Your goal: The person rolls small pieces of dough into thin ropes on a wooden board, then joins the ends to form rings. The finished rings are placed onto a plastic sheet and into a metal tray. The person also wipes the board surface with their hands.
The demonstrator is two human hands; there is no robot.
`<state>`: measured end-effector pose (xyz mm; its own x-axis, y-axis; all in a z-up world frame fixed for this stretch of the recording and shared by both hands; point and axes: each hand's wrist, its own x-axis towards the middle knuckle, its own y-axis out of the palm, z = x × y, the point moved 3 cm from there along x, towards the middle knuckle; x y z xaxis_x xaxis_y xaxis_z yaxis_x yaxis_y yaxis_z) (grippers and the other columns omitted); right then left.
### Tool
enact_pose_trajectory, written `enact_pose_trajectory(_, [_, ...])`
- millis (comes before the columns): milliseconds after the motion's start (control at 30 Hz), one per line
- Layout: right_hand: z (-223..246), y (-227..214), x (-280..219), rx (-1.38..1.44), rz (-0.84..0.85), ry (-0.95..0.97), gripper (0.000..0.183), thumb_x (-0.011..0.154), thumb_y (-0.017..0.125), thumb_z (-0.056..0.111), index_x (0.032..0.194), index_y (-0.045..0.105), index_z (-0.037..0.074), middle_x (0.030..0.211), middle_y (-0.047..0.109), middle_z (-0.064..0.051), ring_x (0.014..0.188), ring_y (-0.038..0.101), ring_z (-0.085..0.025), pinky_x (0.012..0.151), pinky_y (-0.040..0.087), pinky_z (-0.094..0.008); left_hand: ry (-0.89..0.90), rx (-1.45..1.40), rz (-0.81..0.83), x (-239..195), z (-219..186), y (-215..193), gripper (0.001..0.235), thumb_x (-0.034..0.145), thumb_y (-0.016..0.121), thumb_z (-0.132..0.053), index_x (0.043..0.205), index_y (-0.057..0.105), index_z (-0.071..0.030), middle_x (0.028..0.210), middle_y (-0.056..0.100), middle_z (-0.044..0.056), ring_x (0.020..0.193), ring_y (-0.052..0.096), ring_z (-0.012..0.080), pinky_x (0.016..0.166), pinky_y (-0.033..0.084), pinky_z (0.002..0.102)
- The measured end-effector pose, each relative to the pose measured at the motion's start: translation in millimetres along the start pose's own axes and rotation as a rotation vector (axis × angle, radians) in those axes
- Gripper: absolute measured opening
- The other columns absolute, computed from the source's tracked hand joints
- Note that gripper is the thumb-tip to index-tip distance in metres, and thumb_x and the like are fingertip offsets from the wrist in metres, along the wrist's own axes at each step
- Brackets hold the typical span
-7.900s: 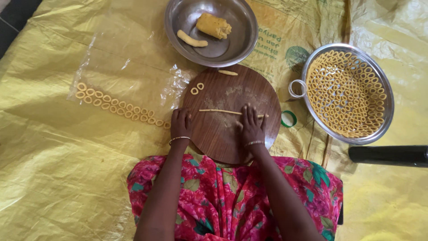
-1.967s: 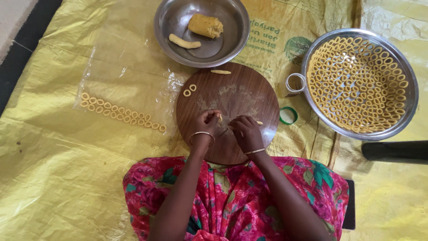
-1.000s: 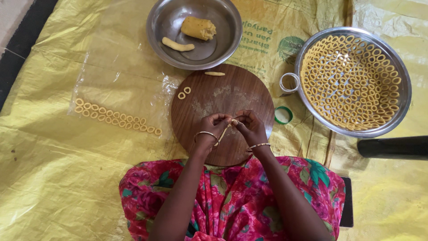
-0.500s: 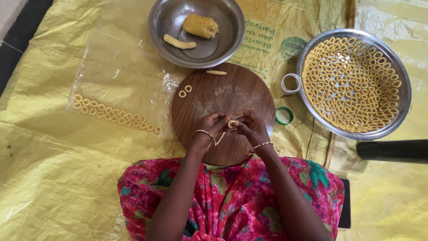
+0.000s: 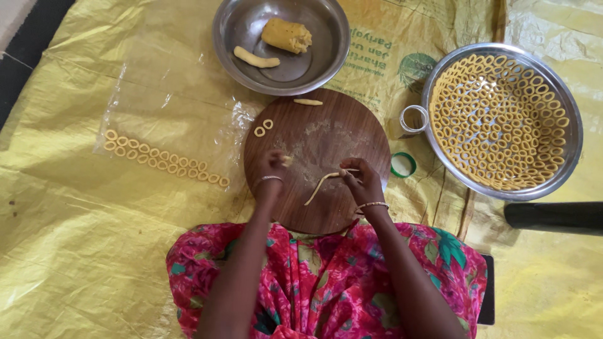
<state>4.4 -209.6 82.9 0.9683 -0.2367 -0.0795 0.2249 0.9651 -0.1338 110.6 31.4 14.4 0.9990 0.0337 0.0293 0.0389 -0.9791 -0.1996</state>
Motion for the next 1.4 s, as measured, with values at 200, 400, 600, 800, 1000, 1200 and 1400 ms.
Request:
enact_pose_trajectory(200, [-5.1,-1.1,1.8,-0.108,0.012,0.015,0.025,0.097,0.069,0.01,0.12,0.064,0.002,0.114,0.071,-0.009,0.102,0.073,-0.018,0.083,0.059,-0.031,0.001,0.288,-0.265,45.7,23.6,-63.6,0.005,0.091,0.071,-0.004,0.096,0.07,-0.005,0.088,0.075,0.013,0.083,0.075,0.0272,0.075,0.057,0.038])
enact_pose_trajectory(400, [2.2,2.2,-4.7,-0.313,-0.043,-0.096,0.023,0.094,0.067,0.006,0.117,0.067,0.005,0.115,0.071,-0.01,0.103,0.073,-0.025,0.085,0.059,-0.034,0.089,0.518,-0.216,48.3,-13.9,-60.4,0.008,0.093,0.07,-0.006,0.1,0.073,-0.005,0.106,0.063,0.019,0.093,0.067,0.0348,0.082,0.053,0.045])
enact_pose_trajectory(600, [1.9,-1.4,-7.8,-0.717,-0.083,-0.397,0.034,0.081,0.067,-0.001,0.113,0.07,0.008,0.116,0.065,-0.014,0.112,0.06,-0.04,0.096,0.05,-0.046,0.266,0.579,-0.278,15.0,-35.1,-56.1,0.025,0.095,0.069,-0.015,0.116,0.067,-0.001,0.112,0.058,0.023,0.104,0.057,0.0415,0.088,0.046,0.051])
enact_pose_trajectory(800, [-11.1,-16.8,-2.5,-0.886,-0.032,-0.33,0.042,0.076,0.066,0.001,0.116,0.07,0.013,0.119,0.062,-0.012,0.112,0.056,-0.04,0.097,0.048,-0.047,0.24,0.626,0.281,-53.4,-29.7,-0.8,0.029,0.084,0.075,-0.035,0.101,0.067,-0.012,0.105,0.067,0.012,0.105,0.061,0.0343,0.092,0.049,0.048])
enact_pose_trajectory(1000, [-10.2,-12.7,-1.3,-0.934,-0.054,-0.353,0.031,0.077,0.067,0.003,0.107,0.069,0.012,0.116,0.062,-0.011,0.11,0.056,-0.04,0.095,0.048,-0.047,0.383,0.843,0.278,-104.2,-42.2,16.9,0.034,0.079,0.079,-0.028,0.101,0.063,-0.009,0.11,0.057,0.014,0.109,0.057,0.0353,0.09,0.049,0.047])
enact_pose_trajectory(1200, [2.9,-17.9,1.3,-0.793,-0.067,-0.352,0.027,0.079,0.065,0.002,0.105,0.069,0.011,0.11,0.066,-0.011,0.108,0.059,-0.038,0.091,0.05,-0.047,0.409,0.791,0.186,-80.4,-40.0,3.7,0.016,0.086,0.076,-0.023,0.097,0.068,-0.014,0.103,0.066,0.007,0.105,0.059,0.0306,0.087,0.048,0.048])
enact_pose_trajectory(1400, [0.6,-5.2,-5.8,-0.822,-0.035,-0.347,0.024,0.081,0.067,0.005,0.103,0.071,0.013,0.104,0.068,-0.01,0.106,0.061,-0.036,0.09,0.051,-0.046,0.494,0.762,0.13,-46.3,-24.3,-23.3,0.011,0.086,0.074,-0.018,0.096,0.071,-0.015,0.103,0.069,0.006,0.107,0.058,0.0309,0.097,0.046,0.047])
